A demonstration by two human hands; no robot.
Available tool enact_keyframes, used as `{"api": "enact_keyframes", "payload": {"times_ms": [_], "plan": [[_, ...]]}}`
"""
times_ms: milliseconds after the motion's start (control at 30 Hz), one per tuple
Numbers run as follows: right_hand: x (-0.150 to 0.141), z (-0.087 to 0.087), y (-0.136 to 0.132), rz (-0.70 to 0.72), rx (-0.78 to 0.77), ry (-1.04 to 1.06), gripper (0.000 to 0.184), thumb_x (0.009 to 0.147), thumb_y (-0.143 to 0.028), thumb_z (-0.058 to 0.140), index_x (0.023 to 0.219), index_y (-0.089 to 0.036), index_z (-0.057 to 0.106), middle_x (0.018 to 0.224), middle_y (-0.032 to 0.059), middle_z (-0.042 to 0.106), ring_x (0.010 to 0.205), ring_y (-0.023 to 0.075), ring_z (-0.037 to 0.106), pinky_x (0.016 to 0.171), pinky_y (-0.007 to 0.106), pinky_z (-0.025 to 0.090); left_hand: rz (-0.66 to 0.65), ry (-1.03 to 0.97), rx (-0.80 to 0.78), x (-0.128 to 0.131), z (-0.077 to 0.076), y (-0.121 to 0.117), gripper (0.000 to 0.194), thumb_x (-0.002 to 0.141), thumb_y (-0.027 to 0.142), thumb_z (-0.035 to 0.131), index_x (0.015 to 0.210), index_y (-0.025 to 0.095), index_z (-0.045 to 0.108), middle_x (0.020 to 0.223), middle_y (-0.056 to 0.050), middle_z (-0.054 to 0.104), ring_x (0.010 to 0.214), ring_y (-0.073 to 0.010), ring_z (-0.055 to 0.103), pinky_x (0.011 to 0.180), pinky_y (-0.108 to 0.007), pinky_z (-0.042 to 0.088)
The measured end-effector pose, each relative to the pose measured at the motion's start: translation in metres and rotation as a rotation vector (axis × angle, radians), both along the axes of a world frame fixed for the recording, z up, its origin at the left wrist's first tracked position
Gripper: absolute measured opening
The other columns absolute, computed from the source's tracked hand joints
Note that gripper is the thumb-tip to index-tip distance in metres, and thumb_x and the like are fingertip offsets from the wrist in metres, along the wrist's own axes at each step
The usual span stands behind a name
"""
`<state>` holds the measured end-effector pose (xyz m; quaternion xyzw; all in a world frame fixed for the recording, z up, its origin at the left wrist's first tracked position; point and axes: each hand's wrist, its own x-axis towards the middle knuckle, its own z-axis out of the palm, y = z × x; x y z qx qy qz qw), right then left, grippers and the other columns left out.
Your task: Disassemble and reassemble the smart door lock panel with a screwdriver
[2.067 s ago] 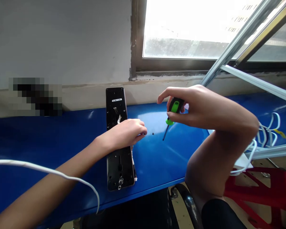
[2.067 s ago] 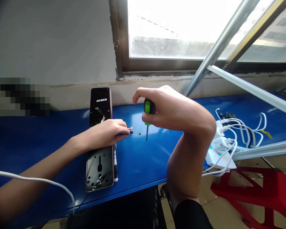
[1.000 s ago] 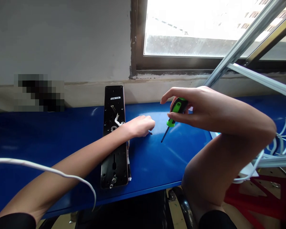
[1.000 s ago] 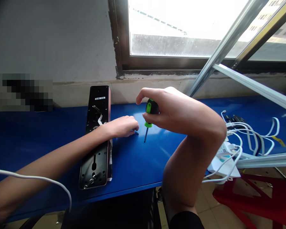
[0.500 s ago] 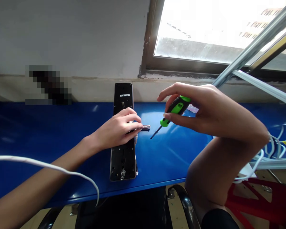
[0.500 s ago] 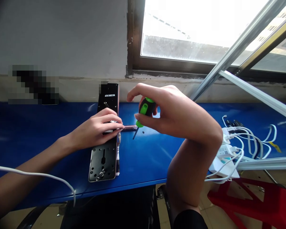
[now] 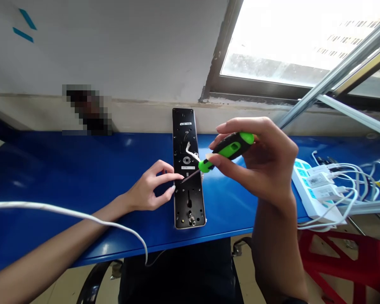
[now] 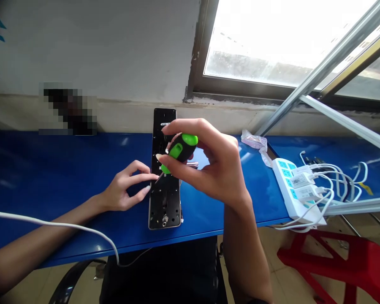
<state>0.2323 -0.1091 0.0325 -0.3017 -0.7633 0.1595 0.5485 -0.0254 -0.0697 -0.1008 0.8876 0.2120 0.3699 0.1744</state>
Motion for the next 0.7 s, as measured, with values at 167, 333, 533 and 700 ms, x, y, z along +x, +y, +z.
{"api": "enact_keyframes", "payload": {"times_ms": [167,333,533,700], "plan": [[-0.020,-0.002,-0.011,-0.096,-0.047,-0.097,0.031,0.082,-0.023,0.083,0.110,-0.028,0.071,0.098,-0.0009,0.073,0.084,0.0201,0.073,0.070,0.040,0.065,-0.098,-0.012,-0.118,-0.007,-0.015,-0.010,0.044,0.092,0.017,0.069,0.135,0.021,0.062,0.114,-0.008,0.057,0.104,-0.0200,0.061,0.088,-0.035,0.057],[-0.025,-0.001,-0.022,-0.221,-0.064,-0.311,0.031,0.088,-0.027,0.078,0.116,-0.036,0.068,0.107,0.0001,0.075,0.087,0.0240,0.073,0.075,0.043,0.067,-0.080,-0.046,-0.111,-0.006,-0.021,-0.012,0.038,0.094,0.024,0.074,0.131,0.023,0.065,0.113,-0.007,0.060,0.103,-0.0188,0.063,0.090,-0.034,0.058],[-0.032,0.004,-0.031,-0.247,-0.029,-0.448,0.025,0.093,-0.033,0.074,0.117,-0.034,0.066,0.111,0.0017,0.077,0.089,0.0233,0.074,0.081,0.041,0.067,-0.082,-0.055,-0.133,-0.006,-0.024,-0.012,0.037,0.096,0.030,0.073,0.131,0.024,0.067,0.113,-0.007,0.062,0.104,-0.0195,0.064,0.090,-0.035,0.059],[-0.037,0.003,-0.034,-0.302,0.133,-0.499,0.017,0.093,-0.035,0.075,0.104,-0.024,0.067,0.093,0.0040,0.076,0.076,0.0176,0.069,0.072,0.034,0.061,-0.091,-0.057,-0.169,-0.006,-0.026,-0.011,0.036,0.096,0.031,0.073,0.131,0.024,0.068,0.114,-0.007,0.063,0.105,-0.0191,0.065,0.095,-0.035,0.057]]}}
